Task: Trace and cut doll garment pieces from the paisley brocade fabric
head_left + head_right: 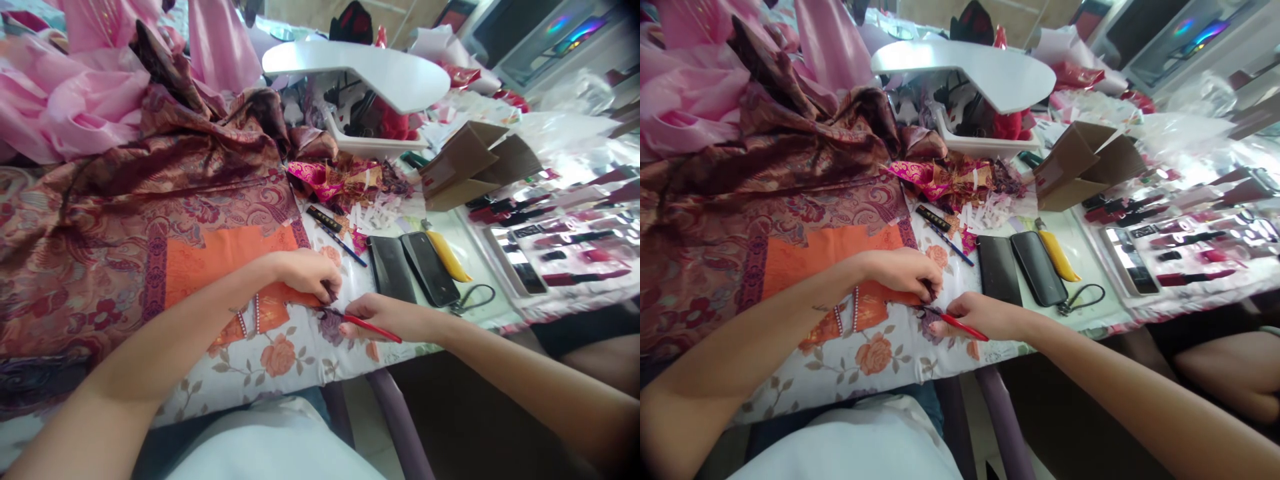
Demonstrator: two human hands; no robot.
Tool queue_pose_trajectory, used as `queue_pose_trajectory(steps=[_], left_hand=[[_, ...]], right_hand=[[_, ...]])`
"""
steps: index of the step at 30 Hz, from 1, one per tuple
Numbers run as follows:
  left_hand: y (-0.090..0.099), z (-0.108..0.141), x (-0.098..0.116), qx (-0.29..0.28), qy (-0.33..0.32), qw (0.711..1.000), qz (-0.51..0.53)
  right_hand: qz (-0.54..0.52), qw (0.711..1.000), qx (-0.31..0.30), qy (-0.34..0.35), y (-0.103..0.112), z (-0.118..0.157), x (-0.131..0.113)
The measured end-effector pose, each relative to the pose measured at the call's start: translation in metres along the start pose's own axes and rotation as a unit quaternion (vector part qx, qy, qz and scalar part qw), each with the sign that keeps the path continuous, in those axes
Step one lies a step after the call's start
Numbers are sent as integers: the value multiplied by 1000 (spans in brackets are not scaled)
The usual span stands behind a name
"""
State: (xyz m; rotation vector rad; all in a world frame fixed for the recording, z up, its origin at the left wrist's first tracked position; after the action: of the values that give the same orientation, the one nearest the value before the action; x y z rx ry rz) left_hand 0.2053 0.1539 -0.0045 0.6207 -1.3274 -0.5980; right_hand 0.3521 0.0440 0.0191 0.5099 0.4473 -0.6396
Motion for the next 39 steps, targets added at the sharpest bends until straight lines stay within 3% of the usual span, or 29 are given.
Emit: queue_pose_trajectory(steps=[15,32,39], left_hand=[[1,1,2,-5,2,1000,-6],[2,1,3,-6,9,1000,-10],[1,0,2,2,3,1000,-6]], right_hand=[[28,998,-47,-8,8,-3,-9],[-35,999,6,5,-2,-5,11],[-64,998,0,2,-5,-2,9]])
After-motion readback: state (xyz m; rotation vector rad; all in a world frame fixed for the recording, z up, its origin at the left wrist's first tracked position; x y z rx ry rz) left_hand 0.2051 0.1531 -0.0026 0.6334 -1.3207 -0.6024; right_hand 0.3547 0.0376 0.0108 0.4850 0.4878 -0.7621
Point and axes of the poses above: each hand's wrist, its own z-axis away from the middle knuckle, its own y-axis out of the back of the hand, x = y × z, the point moved 1 cm from there along -z, towards the middle knuckle, and after that the axes turned 9 degrees about x, right-handed, at the moved point
